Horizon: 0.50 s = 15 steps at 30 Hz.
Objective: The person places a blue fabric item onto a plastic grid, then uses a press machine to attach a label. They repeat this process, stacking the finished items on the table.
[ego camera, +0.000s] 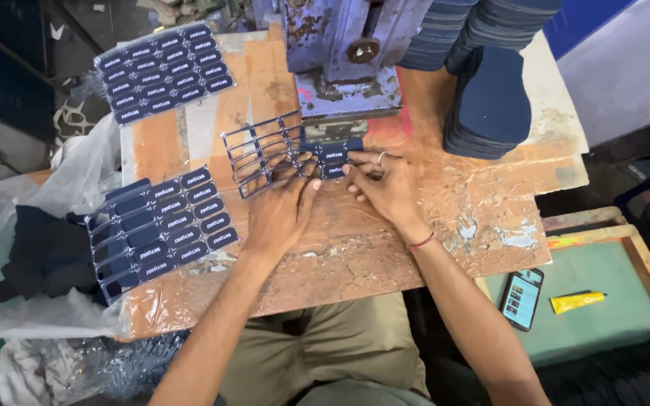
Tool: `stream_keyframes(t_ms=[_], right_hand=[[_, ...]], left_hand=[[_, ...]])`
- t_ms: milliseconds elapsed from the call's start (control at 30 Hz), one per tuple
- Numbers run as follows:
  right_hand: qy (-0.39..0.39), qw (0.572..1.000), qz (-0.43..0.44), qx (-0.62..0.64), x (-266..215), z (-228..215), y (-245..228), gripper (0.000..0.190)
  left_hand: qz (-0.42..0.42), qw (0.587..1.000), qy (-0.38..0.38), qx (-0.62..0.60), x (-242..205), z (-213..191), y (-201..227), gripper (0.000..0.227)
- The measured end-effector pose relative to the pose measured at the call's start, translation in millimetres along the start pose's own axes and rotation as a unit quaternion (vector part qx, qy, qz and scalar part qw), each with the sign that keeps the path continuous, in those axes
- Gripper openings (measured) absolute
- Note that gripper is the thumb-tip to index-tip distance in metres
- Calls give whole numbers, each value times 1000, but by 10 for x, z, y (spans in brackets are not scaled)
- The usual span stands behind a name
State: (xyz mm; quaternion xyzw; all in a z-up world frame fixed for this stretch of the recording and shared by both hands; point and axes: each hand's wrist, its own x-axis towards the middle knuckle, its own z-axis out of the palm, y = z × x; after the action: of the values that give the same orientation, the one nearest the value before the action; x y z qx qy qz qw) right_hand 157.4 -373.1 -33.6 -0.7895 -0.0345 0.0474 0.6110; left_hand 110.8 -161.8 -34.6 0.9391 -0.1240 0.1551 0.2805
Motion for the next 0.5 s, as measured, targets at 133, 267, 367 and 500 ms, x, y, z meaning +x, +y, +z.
stream_keyframes(t_ms=[133, 267, 367, 500], right_hand=[[-1, 1000, 5, 12, -2, 10, 23, 33], [-8, 1000, 15, 5, 1, -7, -8, 34], [-13, 1000, 13, 1, 9, -1, -17, 33], [-9, 1000, 5, 3, -2, -1, 23, 33]], left_hand=[[0, 999, 7, -42, -18, 7, -3, 40], [-2, 1000, 6, -25, -10, -13, 17, 40], [-3, 1000, 10, -25, -12, -23, 18, 38], [10, 1000, 20, -15, -10, -29, 29, 38]])
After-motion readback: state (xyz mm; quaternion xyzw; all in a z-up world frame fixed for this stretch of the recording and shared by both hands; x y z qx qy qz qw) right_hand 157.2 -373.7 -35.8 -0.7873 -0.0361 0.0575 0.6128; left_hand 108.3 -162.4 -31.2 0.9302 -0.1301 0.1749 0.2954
